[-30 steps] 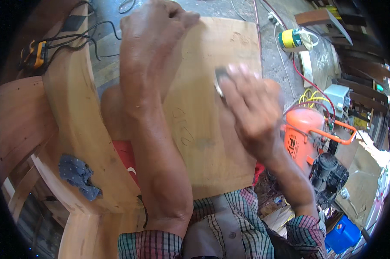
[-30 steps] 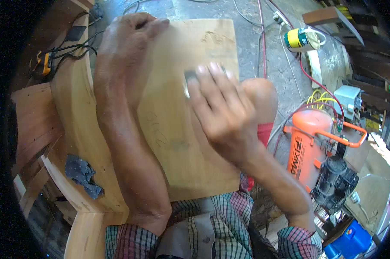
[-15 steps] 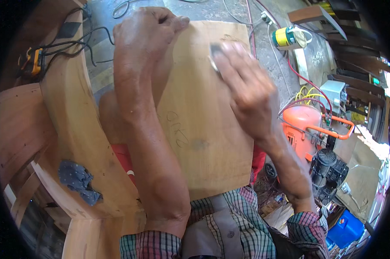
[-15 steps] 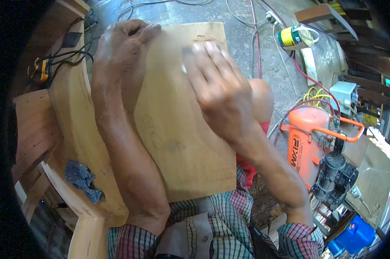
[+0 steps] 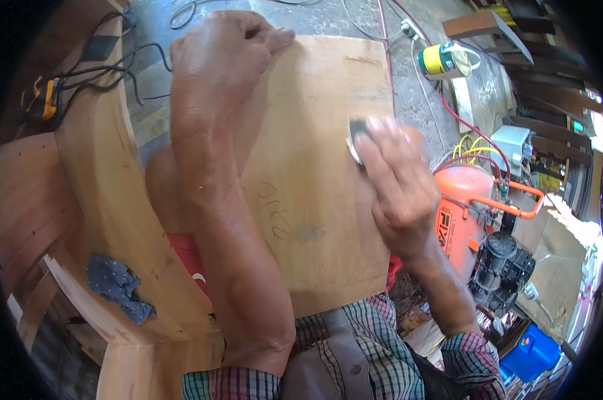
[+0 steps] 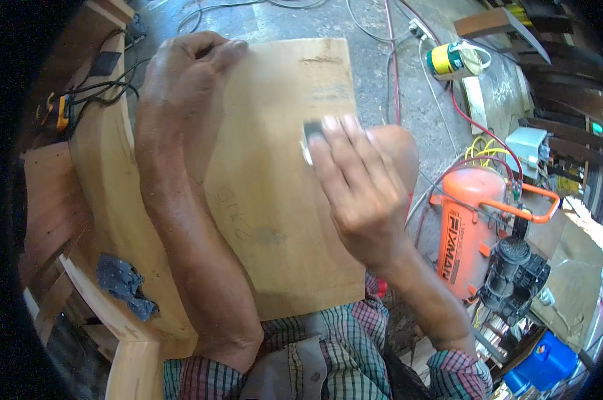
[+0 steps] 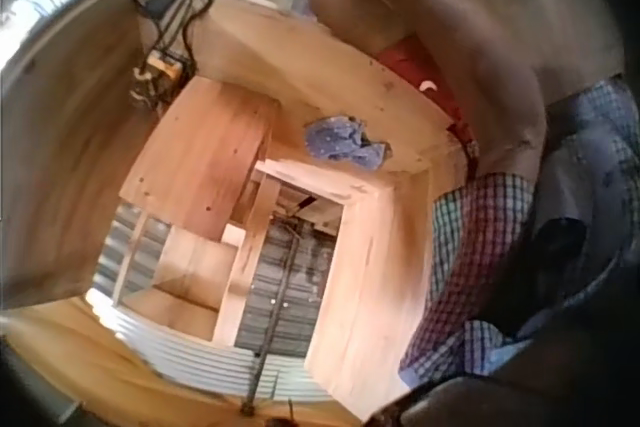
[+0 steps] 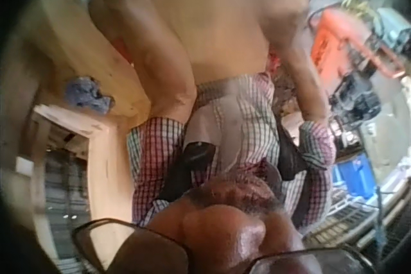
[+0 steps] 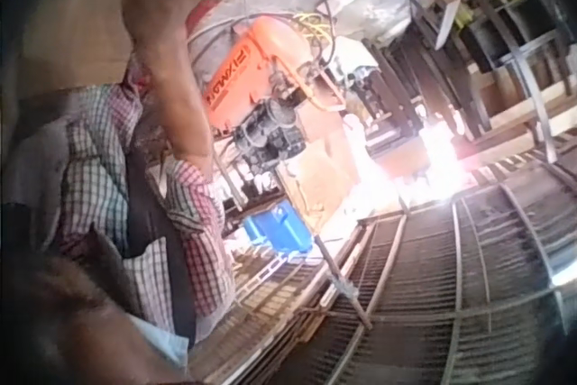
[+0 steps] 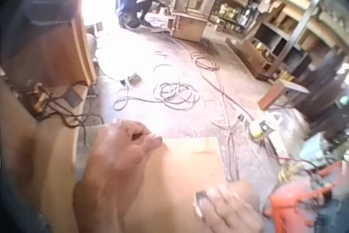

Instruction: Sanding a rectangular wooden board with sandpaper.

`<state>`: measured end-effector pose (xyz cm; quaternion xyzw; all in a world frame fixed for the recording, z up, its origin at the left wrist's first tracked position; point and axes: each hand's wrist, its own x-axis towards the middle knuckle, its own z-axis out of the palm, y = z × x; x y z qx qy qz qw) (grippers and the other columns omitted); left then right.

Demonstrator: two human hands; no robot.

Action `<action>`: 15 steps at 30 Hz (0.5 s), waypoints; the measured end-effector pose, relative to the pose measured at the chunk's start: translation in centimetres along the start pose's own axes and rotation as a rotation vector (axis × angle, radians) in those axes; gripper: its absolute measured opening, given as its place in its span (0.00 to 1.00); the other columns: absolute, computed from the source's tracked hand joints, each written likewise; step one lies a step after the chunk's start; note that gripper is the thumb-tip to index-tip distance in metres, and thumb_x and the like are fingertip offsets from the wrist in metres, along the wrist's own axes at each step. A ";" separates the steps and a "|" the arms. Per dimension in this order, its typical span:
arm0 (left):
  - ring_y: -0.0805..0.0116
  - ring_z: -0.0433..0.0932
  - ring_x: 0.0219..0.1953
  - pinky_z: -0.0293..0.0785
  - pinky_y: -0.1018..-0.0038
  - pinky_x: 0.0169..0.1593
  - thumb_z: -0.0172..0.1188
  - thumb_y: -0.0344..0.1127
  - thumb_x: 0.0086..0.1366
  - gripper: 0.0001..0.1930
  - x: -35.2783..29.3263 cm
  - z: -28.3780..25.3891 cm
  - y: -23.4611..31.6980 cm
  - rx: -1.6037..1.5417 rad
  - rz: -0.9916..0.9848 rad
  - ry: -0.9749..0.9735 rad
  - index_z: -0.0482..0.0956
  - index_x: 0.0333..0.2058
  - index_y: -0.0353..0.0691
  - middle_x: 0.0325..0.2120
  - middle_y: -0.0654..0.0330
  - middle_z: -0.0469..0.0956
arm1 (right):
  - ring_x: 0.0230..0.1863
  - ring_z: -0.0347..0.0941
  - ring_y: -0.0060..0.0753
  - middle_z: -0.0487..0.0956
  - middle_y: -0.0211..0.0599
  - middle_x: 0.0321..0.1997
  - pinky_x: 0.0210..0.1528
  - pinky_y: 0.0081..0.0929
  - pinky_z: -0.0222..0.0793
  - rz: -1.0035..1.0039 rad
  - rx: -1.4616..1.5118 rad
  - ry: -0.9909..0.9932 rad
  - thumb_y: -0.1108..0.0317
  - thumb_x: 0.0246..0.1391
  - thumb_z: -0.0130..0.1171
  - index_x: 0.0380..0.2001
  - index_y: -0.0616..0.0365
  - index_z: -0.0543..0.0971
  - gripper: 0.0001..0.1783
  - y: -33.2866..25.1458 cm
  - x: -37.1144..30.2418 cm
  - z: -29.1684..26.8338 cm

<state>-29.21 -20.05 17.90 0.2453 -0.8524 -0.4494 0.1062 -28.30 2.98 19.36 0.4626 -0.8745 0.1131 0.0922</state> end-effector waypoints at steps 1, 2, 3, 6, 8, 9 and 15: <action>0.53 0.80 0.31 0.72 0.67 0.43 0.61 0.46 0.55 0.17 -0.1 -0.2 -0.1 -0.002 -0.018 -0.016 0.83 0.32 0.36 0.25 0.46 0.80 | 0.52 0.73 0.53 0.77 0.51 0.49 0.54 0.40 0.69 -0.021 -0.009 0.051 0.85 0.43 0.49 0.46 0.62 0.77 0.24 0.5 1.5 0.8; 0.53 0.80 0.31 0.72 0.67 0.43 0.61 0.46 0.55 0.17 0.1 0.0 0.2 -0.018 -0.005 -0.027 0.83 0.32 0.36 0.25 0.46 0.80 | 0.52 0.73 0.53 0.77 0.50 0.49 0.55 0.40 0.69 -0.045 -0.038 0.104 0.85 0.43 0.49 0.45 0.62 0.78 0.22 1.8 3.4 1.0; 0.54 0.80 0.31 0.72 0.67 0.43 0.61 0.46 0.55 0.17 0.2 -0.3 0.3 0.009 -0.046 -0.043 0.83 0.32 0.37 0.25 0.46 0.80 | 0.51 0.74 0.52 0.77 0.50 0.49 0.52 0.39 0.71 -0.020 -0.006 0.041 0.80 0.46 0.49 0.46 0.62 0.77 0.21 3.1 5.8 1.0; 0.56 0.80 0.30 0.72 0.67 0.43 0.61 0.46 0.55 0.16 0.1 0.1 0.5 0.008 -0.074 -0.059 0.84 0.31 0.38 0.24 0.48 0.80 | 0.49 0.74 0.52 0.77 0.49 0.49 0.49 0.38 0.72 -0.006 0.074 0.013 0.79 0.45 0.49 0.46 0.60 0.77 0.22 6.9 8.3 0.8; 0.57 0.81 0.30 0.72 0.67 0.44 0.61 0.46 0.55 0.16 0.5 -0.3 -0.1 0.014 -0.103 -0.005 0.84 0.31 0.38 0.23 0.48 0.80 | 0.50 0.74 0.53 0.77 0.49 0.48 0.50 0.40 0.72 -0.110 -0.011 0.172 0.79 0.44 0.51 0.45 0.60 0.78 0.21 5.3 6.5 -0.7; 0.58 0.80 0.29 0.71 0.68 0.45 0.61 0.46 0.55 0.16 0.4 -0.8 0.0 0.076 -0.074 -0.008 0.84 0.31 0.39 0.23 0.49 0.80 | 0.50 0.74 0.53 0.78 0.49 0.48 0.51 0.41 0.71 -0.113 -0.005 0.164 0.79 0.44 0.52 0.45 0.61 0.78 0.21 3.6 4.8 -1.1; 0.71 0.76 0.25 0.72 0.71 0.34 0.61 0.44 0.58 0.17 0.0 -0.8 -0.6 0.056 0.003 -0.032 0.82 0.34 0.33 0.22 0.55 0.79 | 0.52 0.74 0.51 0.77 0.50 0.49 0.56 0.44 0.68 -0.110 0.002 0.065 0.79 0.45 0.51 0.45 0.61 0.78 0.20 1.6 1.0 0.9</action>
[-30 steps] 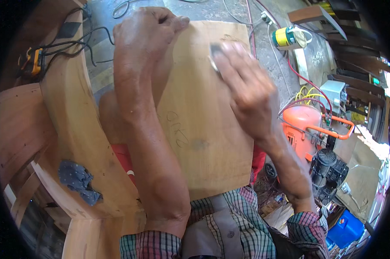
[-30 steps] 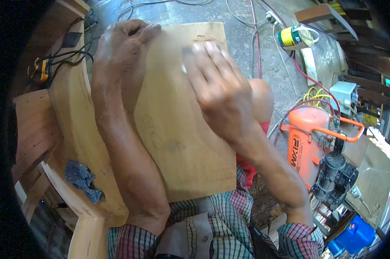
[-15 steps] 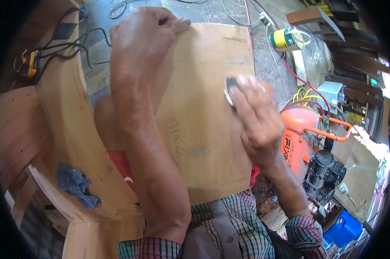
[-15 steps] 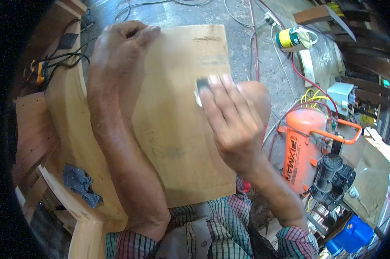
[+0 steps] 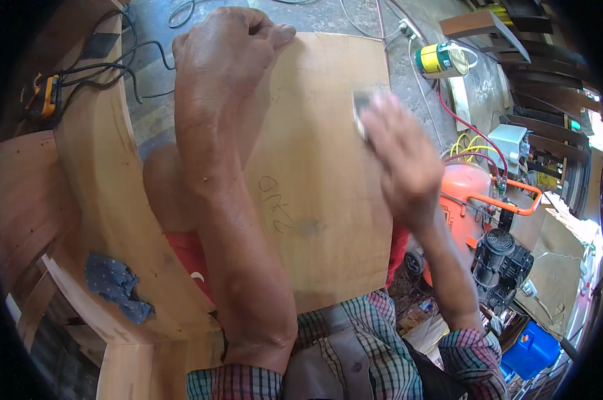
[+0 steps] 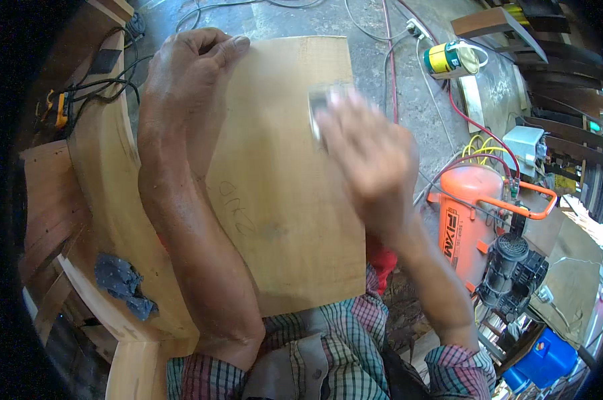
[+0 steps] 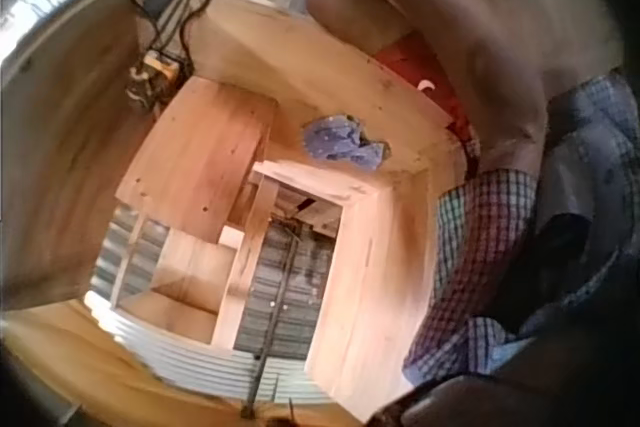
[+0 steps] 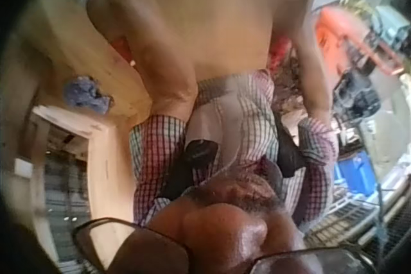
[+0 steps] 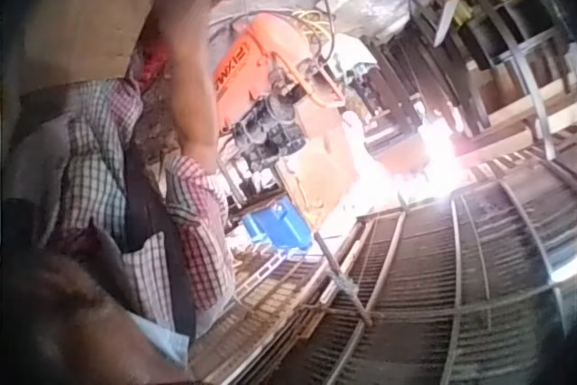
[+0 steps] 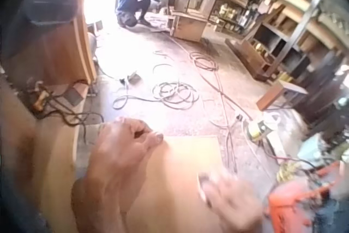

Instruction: Sanding a rectangular wooden board with sandpaper.

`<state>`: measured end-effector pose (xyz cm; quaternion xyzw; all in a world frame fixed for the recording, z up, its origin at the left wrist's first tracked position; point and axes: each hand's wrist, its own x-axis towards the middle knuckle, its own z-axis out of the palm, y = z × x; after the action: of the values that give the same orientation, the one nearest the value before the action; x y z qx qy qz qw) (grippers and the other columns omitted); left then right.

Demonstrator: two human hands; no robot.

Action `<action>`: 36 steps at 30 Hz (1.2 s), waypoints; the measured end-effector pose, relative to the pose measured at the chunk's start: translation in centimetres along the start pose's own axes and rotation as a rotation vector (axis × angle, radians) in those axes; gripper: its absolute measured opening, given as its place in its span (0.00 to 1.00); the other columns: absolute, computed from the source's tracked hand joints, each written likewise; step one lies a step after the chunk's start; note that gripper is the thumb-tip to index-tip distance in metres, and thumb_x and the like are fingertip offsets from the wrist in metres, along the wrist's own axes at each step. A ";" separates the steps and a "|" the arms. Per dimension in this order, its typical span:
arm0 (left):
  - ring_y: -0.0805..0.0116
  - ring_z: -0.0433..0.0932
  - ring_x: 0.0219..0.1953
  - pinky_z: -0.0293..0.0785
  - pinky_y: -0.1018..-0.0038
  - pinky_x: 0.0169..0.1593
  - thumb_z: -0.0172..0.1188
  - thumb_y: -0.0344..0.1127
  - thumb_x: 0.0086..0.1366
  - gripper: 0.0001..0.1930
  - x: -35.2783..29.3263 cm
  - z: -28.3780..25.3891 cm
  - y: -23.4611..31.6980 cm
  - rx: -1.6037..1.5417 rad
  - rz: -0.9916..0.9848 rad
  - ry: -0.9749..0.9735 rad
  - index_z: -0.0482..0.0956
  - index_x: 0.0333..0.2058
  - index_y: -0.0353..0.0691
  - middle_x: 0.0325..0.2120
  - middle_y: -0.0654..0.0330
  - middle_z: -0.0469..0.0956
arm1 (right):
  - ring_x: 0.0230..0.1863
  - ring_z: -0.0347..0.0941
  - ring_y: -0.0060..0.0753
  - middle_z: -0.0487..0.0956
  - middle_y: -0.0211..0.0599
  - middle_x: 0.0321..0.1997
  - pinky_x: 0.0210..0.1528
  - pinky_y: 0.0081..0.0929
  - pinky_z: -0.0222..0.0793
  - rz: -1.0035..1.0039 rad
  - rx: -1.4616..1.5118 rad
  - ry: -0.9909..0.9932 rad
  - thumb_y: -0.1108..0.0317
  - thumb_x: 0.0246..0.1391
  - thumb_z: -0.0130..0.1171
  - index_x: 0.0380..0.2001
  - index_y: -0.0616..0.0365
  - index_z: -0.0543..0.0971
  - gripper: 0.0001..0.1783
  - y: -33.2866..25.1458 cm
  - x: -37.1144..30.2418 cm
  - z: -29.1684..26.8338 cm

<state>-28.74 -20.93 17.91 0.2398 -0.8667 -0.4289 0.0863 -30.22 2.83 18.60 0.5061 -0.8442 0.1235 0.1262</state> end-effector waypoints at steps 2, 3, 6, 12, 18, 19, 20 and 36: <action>0.58 0.80 0.28 0.70 0.68 0.45 0.61 0.46 0.56 0.15 0.9 0.9 0.5 0.011 -0.019 -0.023 0.84 0.30 0.39 0.22 0.52 0.80 | 0.52 0.73 0.52 0.77 0.52 0.48 0.55 0.41 0.68 0.078 0.026 -0.060 0.80 0.45 0.50 0.44 0.61 0.77 0.20 4.2 5.1 0.6; 0.58 0.80 0.28 0.70 0.68 0.45 0.61 0.46 0.56 0.15 0.7 1.0 0.7 0.002 -0.008 -0.030 0.84 0.30 0.39 0.22 0.52 0.80 | 0.51 0.73 0.52 0.77 0.53 0.48 0.54 0.39 0.69 0.146 0.058 -0.141 0.81 0.44 0.49 0.44 0.62 0.77 0.20 5.4 6.8 0.2; 0.57 0.79 0.28 0.71 0.67 0.44 0.60 0.45 0.57 0.15 0.8 0.5 0.9 -0.028 -0.077 -0.010 0.83 0.30 0.38 0.22 0.50 0.80 | 0.50 0.74 0.52 0.77 0.53 0.46 0.50 0.37 0.71 0.042 0.038 0.070 0.83 0.43 0.49 0.44 0.62 0.77 0.22 7.3 6.3 -1.9; 0.55 0.79 0.28 0.71 0.66 0.42 0.60 0.46 0.57 0.17 -0.6 0.5 0.7 -0.065 -0.066 0.016 0.82 0.30 0.34 0.22 0.47 0.78 | 0.52 0.74 0.52 0.78 0.49 0.48 0.56 0.46 0.68 0.039 -0.014 -0.113 0.79 0.46 0.53 0.45 0.64 0.78 0.20 -0.8 -3.3 -2.9; 0.72 0.73 0.24 0.70 0.71 0.33 0.61 0.45 0.59 0.17 0.5 0.6 0.4 0.024 0.024 -0.005 0.82 0.33 0.34 0.20 0.57 0.77 | 0.48 0.75 0.53 0.79 0.47 0.43 0.51 0.42 0.71 -0.013 -0.001 -0.030 0.80 0.44 0.52 0.43 0.63 0.77 0.19 5.0 4.9 -0.2; 0.73 0.73 0.24 0.70 0.71 0.32 0.61 0.45 0.59 0.17 0.7 0.6 0.5 0.039 -0.020 -0.020 0.82 0.33 0.34 0.21 0.57 0.77 | 0.47 0.75 0.54 0.79 0.47 0.42 0.51 0.42 0.71 0.004 0.036 -0.061 0.79 0.43 0.53 0.42 0.63 0.77 0.19 5.6 5.3 -0.5; 0.74 0.73 0.24 0.69 0.71 0.32 0.61 0.45 0.59 0.17 0.8 0.8 0.8 0.053 -0.063 -0.035 0.82 0.34 0.35 0.21 0.57 0.77 | 0.47 0.75 0.54 0.79 0.47 0.42 0.51 0.42 0.71 0.014 0.023 -0.062 0.79 0.43 0.53 0.42 0.63 0.77 0.19 5.6 4.9 -1.3; 0.74 0.68 0.22 0.66 0.72 0.29 0.61 0.44 0.60 0.17 0.6 1.6 0.2 -0.048 0.004 -0.019 0.81 0.32 0.32 0.17 0.61 0.73 | 0.28 0.76 0.45 0.78 0.45 0.24 0.33 0.35 0.70 0.127 0.025 -0.176 0.73 0.47 0.54 0.34 0.62 0.81 0.11 10.1 9.4 2.8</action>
<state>-29.86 -20.03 17.05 0.2319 -0.8575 -0.4515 0.0845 -43.73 -1.22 18.35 0.4620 -0.8808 0.0966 0.0373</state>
